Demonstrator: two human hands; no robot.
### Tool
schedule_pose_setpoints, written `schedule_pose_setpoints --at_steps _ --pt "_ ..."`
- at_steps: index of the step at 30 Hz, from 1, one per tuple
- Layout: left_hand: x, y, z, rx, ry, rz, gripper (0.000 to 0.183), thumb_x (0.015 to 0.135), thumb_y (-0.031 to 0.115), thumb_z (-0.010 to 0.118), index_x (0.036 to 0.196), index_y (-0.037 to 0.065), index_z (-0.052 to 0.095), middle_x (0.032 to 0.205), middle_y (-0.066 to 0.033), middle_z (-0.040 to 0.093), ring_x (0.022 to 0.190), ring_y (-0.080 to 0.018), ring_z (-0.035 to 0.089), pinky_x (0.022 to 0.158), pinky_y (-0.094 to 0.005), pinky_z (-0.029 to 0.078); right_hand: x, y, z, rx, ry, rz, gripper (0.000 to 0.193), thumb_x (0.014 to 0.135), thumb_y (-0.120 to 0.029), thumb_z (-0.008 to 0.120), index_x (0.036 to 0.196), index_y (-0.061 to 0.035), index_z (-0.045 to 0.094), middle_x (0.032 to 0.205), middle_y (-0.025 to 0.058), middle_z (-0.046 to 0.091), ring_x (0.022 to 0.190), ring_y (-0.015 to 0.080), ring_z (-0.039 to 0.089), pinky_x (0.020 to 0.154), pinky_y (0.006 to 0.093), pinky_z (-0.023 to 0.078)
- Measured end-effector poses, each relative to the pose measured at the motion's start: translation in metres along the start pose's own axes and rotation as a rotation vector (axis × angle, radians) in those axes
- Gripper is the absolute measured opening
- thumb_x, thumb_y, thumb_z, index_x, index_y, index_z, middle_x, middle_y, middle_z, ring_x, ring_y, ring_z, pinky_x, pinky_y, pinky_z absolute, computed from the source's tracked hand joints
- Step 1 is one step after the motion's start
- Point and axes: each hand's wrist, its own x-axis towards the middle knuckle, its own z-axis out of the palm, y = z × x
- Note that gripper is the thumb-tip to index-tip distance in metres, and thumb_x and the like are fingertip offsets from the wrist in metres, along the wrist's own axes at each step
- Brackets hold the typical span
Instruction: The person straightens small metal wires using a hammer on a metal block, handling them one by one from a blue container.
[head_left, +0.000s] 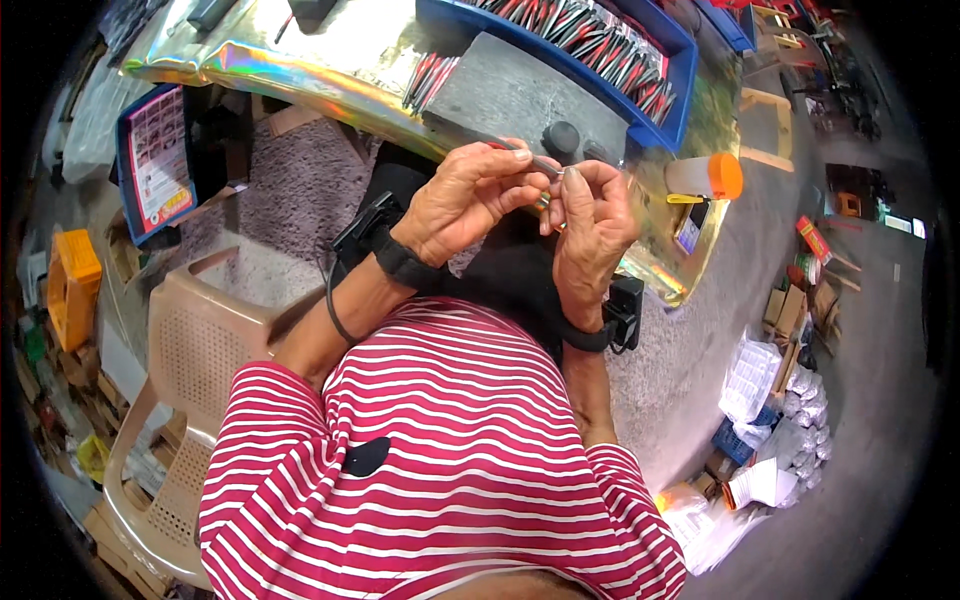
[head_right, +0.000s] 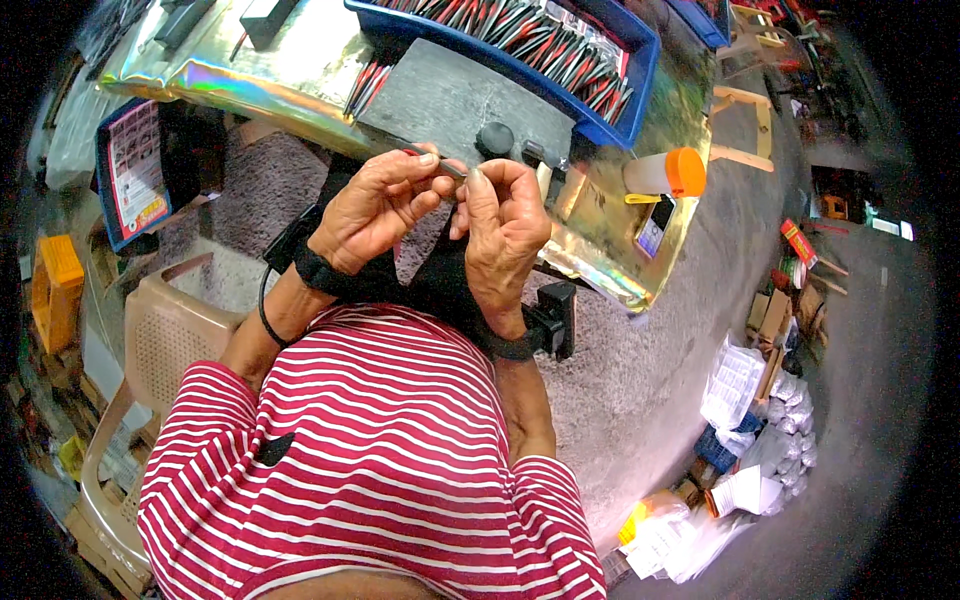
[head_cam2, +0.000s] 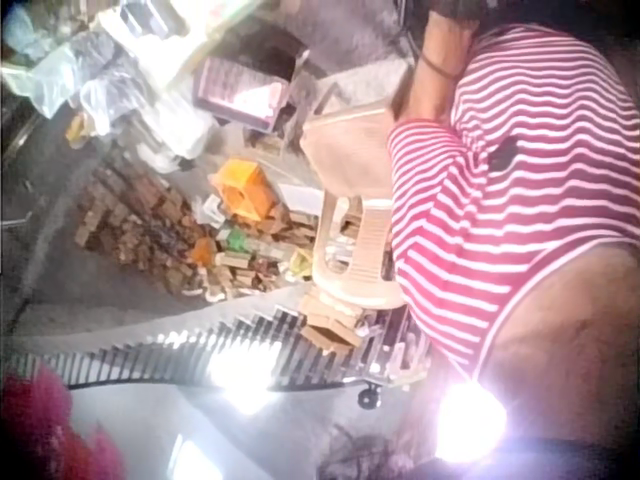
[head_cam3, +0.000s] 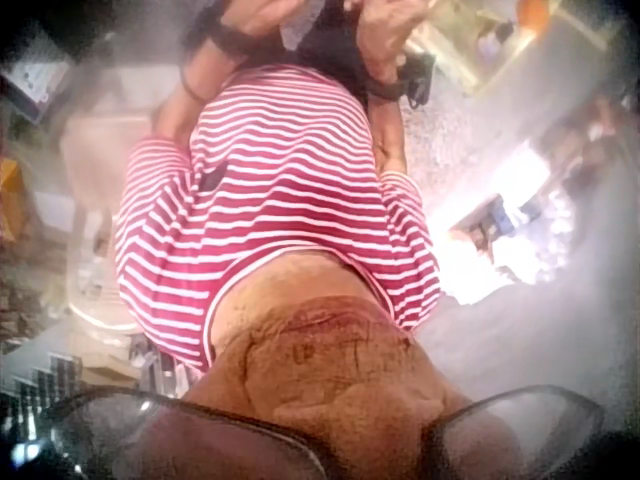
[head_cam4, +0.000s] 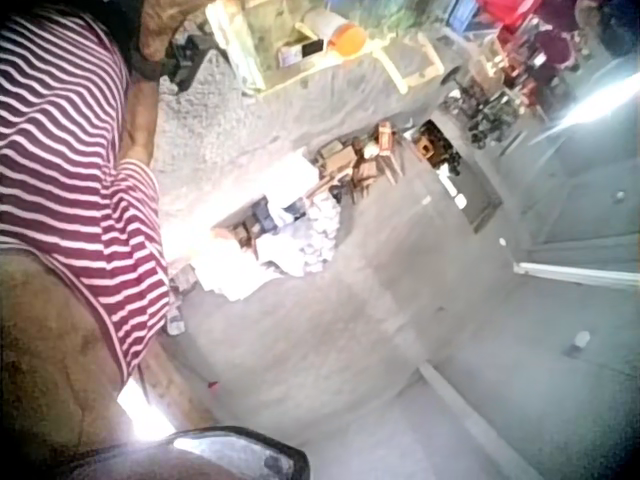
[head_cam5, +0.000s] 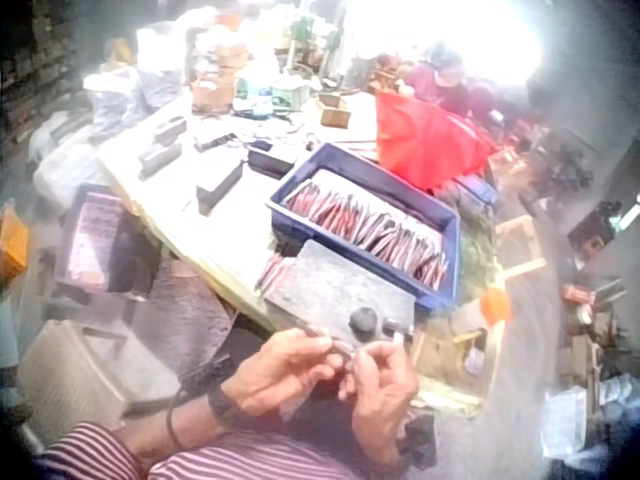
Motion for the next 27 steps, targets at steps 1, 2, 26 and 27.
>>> schedule_pose_setpoints --at_steps 1,2,26,27 --pt "0.000 -0.001 0.000 -0.007 0.013 -0.001 0.011 0.081 0.007 0.052 0.090 0.001 0.053 0.088 -0.0120 0.059 0.076 -0.0140 0.060 0.062 -0.0194 0.053 -0.001 0.000 0.001 0.000 0.001 0.000 0.009 0.084 -0.009 0.050 0.084 0.0003 0.048 0.065 0.0025 0.050 0.049 0.0042 0.045 0.042 0.0168 0.037" --pt "0.000 -0.001 0.000 -0.007 0.012 -0.002 0.011 0.081 0.007 0.052 0.090 0.001 0.053 0.088 -0.0120 0.059 0.076 -0.0140 0.060 0.062 -0.0194 0.053 -0.002 -0.001 0.002 -0.094 0.022 -0.043 0.008 0.084 -0.008 0.050 0.083 -0.0001 0.048 0.065 0.0021 0.049 0.049 0.0041 0.045 0.042 0.0170 0.037" --pt "0.013 -0.015 0.015 0.679 0.147 0.401 0.012 0.079 0.008 0.055 0.086 -0.002 0.056 0.069 -0.0069 0.059 0.057 -0.0097 0.057 0.050 -0.0193 0.048 -0.001 0.020 -0.007 0.410 0.125 0.323 0.010 0.083 -0.012 0.050 0.083 -0.0032 0.046 0.062 -0.0003 0.046 0.045 0.0016 0.035 0.038 0.0141 0.029" --pt "0.014 -0.014 0.015 0.680 0.147 0.397 0.012 0.079 0.008 0.055 0.086 -0.002 0.056 0.069 -0.0069 0.059 0.057 -0.0097 0.057 0.050 -0.0193 0.048 -0.001 0.022 -0.007 0.412 0.123 0.326 0.009 0.083 -0.012 0.050 0.084 -0.0031 0.046 0.063 0.0002 0.046 0.046 0.0017 0.035 0.039 0.0141 0.030"
